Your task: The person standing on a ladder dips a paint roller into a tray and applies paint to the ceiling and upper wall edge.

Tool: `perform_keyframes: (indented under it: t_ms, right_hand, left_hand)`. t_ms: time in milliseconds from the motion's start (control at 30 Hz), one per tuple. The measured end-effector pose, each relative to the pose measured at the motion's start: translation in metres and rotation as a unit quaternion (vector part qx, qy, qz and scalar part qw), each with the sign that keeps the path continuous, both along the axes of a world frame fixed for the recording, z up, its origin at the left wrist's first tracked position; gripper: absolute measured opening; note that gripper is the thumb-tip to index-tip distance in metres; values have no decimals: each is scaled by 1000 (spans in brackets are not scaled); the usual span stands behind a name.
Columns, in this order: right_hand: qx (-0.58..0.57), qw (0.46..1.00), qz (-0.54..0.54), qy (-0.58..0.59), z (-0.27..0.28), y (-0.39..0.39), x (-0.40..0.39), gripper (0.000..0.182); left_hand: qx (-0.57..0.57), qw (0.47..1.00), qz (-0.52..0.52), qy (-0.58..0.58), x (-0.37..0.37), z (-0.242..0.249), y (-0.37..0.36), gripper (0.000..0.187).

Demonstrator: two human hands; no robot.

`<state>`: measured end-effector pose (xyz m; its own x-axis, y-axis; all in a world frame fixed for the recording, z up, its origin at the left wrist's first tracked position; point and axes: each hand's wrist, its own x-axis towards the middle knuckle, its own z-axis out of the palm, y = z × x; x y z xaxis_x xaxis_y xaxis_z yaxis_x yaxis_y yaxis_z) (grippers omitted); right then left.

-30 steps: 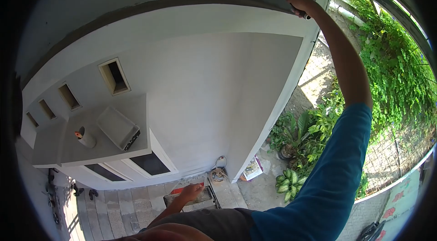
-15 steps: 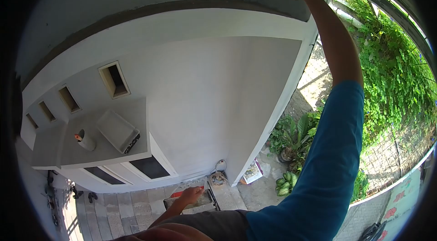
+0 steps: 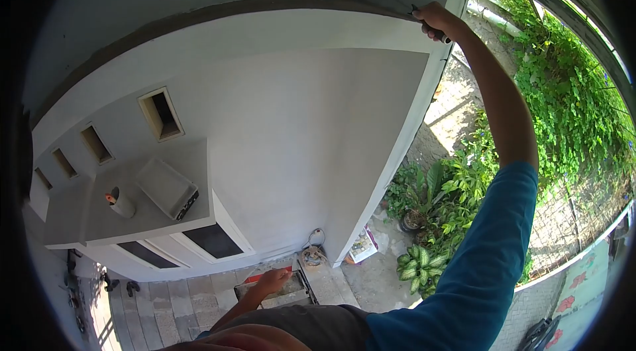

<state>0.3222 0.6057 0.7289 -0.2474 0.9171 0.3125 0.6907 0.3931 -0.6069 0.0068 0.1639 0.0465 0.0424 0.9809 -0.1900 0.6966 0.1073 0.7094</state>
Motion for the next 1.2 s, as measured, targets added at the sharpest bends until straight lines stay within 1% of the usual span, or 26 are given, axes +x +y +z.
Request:
perform_keyframes:
  t_ms: [67, 133, 200, 267, 333, 400, 467, 533, 600, 733, 767, 800, 867, 900, 967, 1000, 1033, 1067, 1100, 1167, 1200]
  right_hand:
    - [-6, 1000, 1, 22, 0, -1, 10, 25]
    - [26, 999, -31, 28, 4, 5, 20, 28]
    - [27, 999, -26, 18, 11, 17, 21, 31]
    - [3, 999, 11, 42, 14, 28, 16, 34]
    - [10, 999, -2, 42, 11, 41, 5, 34]
    - [21, 994, 25, 100, 17, 54, 2, 33]
    - [18, 992, 63, 110, 39, 62, -2, 31]
    - [3, 996, 31, 84, 70, 60, -2, 33]
    - [9, 995, 30, 90, 86, 55, 7, 35]
    - [0, 996, 44, 83, 68, 43, -5, 29]
    - [23, 991, 63, 118, 62, 29, -6, 28]
    - [21, 991, 62, 118, 61, 25, -5, 28]
    - [89, 994, -13, 64, 59, 18, -8, 25]
    - [86, 994, -11, 65, 58, 24, -7, 25]
    - [157, 987, -16, 23, 58, 39, 0, 22]
    - [157, 987, -17, 24, 57, 30, 0, 22]
    - [218, 972, -69, -55, 53, 17, -1, 20]
    - [276, 944, -121, -134, 50, 4, -4, 21]
    - [276, 944, -120, -135, 46, 8, -5, 21]
    - [381, 860, -247, -232, 37, 25, -10, 25]
    - [382, 860, -247, -233, 36, 16, -16, 25]
  left_hand:
    - [7, 1000, 1, -13, -1, -3, -1, 45]
    - [8, 1000, -1, -9, 0, -5, -3, 45]
    - [14, 1000, -1, -4, -2, -8, -3, 45]
    - [18, 999, 10, -31, -3, -14, -2, 45]
    - [18, 1000, 7, -21, -5, -12, 0, 45]
    - [13, 999, 19, -23, -2, -14, -1, 45]
    - [12, 999, 21, -22, -3, -14, 4, 45]
    - [0, 1000, 19, -21, -4, -12, -1, 45]
    - [10, 999, 24, -18, -2, -8, 3, 46]
    - [12, 999, 33, -11, -1, -7, 9, 45]
    - [5, 1000, 30, -7, -2, -9, 9, 44]
    - [-2, 1000, 28, -3, -3, -11, 8, 44]
    - [-3, 1000, 25, -2, -3, -14, 8, 44]
    - [-2, 1000, 19, 1, -4, -15, 5, 44]
    - [3, 1000, 21, -3, -5, -14, 0, 44]
    - [10, 1000, 23, -10, -4, -13, -1, 44]
    - [10, 1000, 22, -9, -4, -14, -2, 44]
    - [15, 1000, 20, -9, -3, -14, -3, 44]
    - [20, 1000, 19, -10, -2, -13, -4, 44]
    - [27, 999, 21, -15, 0, -9, -6, 44]
    - [34, 999, 22, -19, 1, -7, -7, 45]
